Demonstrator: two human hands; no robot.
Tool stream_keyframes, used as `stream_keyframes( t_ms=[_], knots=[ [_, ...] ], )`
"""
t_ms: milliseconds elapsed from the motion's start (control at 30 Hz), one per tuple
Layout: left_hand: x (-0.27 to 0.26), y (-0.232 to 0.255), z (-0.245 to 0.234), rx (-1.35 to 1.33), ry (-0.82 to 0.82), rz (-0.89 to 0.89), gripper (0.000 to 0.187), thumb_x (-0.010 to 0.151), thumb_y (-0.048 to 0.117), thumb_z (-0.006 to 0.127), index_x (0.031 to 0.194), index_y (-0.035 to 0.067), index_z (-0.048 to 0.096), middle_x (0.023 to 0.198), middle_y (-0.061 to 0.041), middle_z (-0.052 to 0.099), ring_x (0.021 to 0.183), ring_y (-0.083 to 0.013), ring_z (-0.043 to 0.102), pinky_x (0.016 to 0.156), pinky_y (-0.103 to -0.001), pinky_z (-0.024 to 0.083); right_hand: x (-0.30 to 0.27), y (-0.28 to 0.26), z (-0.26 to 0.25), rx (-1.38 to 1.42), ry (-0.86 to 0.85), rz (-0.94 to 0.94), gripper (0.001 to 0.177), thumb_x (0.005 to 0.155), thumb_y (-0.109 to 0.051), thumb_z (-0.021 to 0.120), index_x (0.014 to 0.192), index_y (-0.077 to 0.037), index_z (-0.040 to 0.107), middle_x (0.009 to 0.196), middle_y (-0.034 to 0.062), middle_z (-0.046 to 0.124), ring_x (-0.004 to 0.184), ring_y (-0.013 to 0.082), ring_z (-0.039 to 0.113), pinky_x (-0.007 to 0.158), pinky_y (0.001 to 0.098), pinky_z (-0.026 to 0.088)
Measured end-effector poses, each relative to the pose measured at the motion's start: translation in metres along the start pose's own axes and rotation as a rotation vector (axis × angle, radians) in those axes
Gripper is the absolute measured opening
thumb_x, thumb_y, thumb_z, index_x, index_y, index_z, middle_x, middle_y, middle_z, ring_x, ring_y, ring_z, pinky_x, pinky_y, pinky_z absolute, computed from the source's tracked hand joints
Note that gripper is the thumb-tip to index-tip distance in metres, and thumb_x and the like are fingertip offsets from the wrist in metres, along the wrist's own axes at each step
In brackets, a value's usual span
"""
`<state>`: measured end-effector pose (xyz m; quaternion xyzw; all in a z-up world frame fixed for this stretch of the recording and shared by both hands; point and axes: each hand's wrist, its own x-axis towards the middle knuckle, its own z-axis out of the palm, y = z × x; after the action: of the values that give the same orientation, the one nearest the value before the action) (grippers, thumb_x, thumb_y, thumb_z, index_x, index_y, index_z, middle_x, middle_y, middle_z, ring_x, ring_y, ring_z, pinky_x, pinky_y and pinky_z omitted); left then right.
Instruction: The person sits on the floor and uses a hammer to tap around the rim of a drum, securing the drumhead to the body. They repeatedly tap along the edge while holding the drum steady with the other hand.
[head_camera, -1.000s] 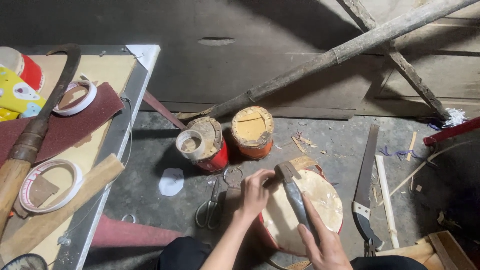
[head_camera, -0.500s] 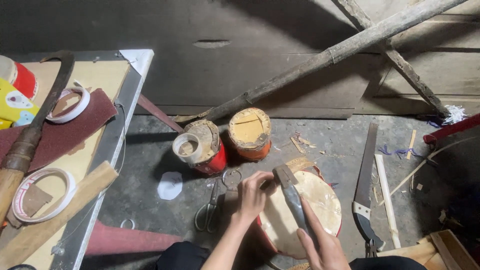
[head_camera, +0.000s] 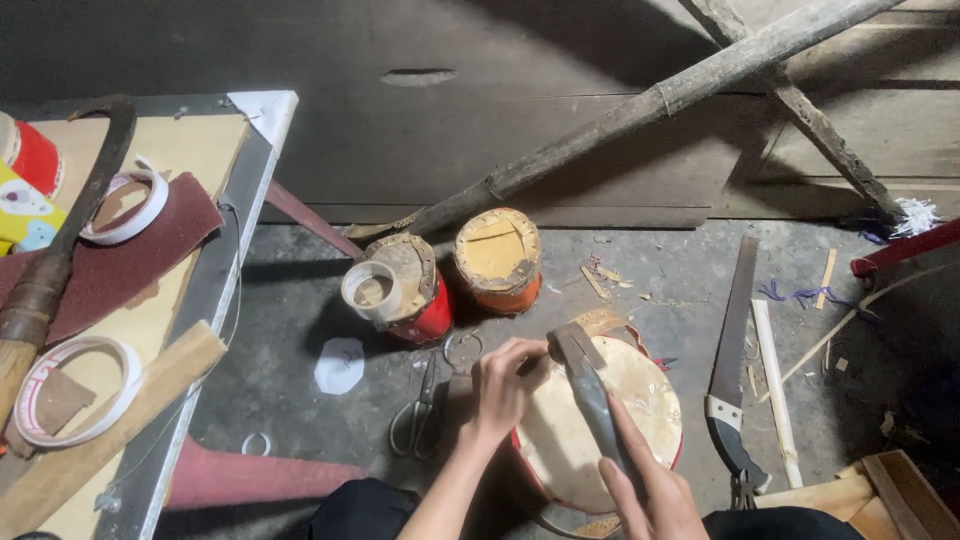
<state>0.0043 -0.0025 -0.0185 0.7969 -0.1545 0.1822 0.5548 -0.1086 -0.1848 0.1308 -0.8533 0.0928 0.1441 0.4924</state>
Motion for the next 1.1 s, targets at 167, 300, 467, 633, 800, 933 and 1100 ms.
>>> stream_keyframes(
  t_ms=[167,300,467,633,800,933,1100],
  knots=[
    [0.005,0.017,-0.007,0.129,0.055,0.054,0.006,0.089,0.009,0.070,0.085,0.007,0.074,0.084,-0.008,0.077,0.063,-0.0136,0.069,0.049,-0.024,0.056,-0.006,0.002,0.005,-0.054,0.061,0.076,0.069,0.087,-0.033,0.060,0.153,-0.048,0.049,0.129,-0.0092,0.079,0.063,0.0148,0.052,0.076,0.0160,0.039],
    [-0.009,-0.011,0.001,-0.114,0.008,-0.123,0.045,0.074,-0.026,0.049,0.105,-0.003,0.072,0.101,-0.016,0.077,0.092,-0.0241,0.076,0.090,-0.030,0.064,0.019,0.034,0.016,0.013,-0.069,-0.135,0.068,0.095,-0.028,0.057,0.160,-0.030,0.037,0.168,-0.0049,0.040,0.157,0.0148,0.029,0.119,0.0300,0.025],
    [0.001,0.003,-0.002,0.097,0.052,0.035,0.010,0.080,-0.003,0.076,0.089,0.001,0.074,0.088,-0.011,0.078,0.071,-0.0173,0.074,0.061,-0.023,0.062,-0.004,-0.002,0.005,0.027,-0.001,0.068,0.068,0.090,-0.028,0.059,0.156,-0.042,0.049,0.107,0.0032,0.054,0.095,0.0149,0.045,0.073,0.0230,0.035],
    [-0.004,-0.001,-0.001,0.138,0.067,0.085,0.005,0.088,0.008,0.072,0.083,0.006,0.071,0.081,-0.008,0.076,0.066,-0.0145,0.072,0.053,-0.022,0.060,0.003,0.013,0.014,-0.051,0.029,0.056,0.069,0.088,-0.035,0.058,0.154,-0.046,0.047,0.147,-0.0130,0.070,0.062,0.0126,0.061,0.075,0.0177,0.039],
    [0.002,0.006,-0.005,0.004,0.025,-0.024,0.014,0.083,0.008,0.077,0.096,0.003,0.074,0.091,-0.011,0.077,0.074,-0.0197,0.072,0.061,-0.030,0.061,0.001,0.004,0.011,-0.005,0.023,-0.036,0.067,0.089,-0.036,0.057,0.155,-0.039,0.049,0.156,-0.0069,0.060,0.132,0.0070,0.064,0.090,0.0190,0.041],
    [0.003,0.013,-0.006,0.231,0.069,0.017,0.006,0.078,0.001,0.072,0.078,0.007,0.072,0.080,-0.006,0.077,0.059,-0.0121,0.066,0.046,-0.024,0.052,-0.008,-0.001,0.010,-0.017,0.049,0.088,0.068,0.087,-0.034,0.062,0.152,-0.047,0.051,0.142,-0.0137,0.075,0.055,0.0149,0.055,0.069,0.0186,0.041],
    [-0.003,-0.003,0.000,-0.006,0.041,-0.115,0.012,0.085,0.007,0.073,0.096,0.007,0.076,0.094,-0.009,0.079,0.080,-0.0183,0.076,0.070,-0.029,0.061,0.009,0.017,0.017,0.003,-0.025,-0.116,0.066,0.093,-0.030,0.058,0.158,-0.033,0.043,0.163,-0.0017,0.048,0.156,0.0148,0.031,0.120,0.0298,0.024]
  ],
)
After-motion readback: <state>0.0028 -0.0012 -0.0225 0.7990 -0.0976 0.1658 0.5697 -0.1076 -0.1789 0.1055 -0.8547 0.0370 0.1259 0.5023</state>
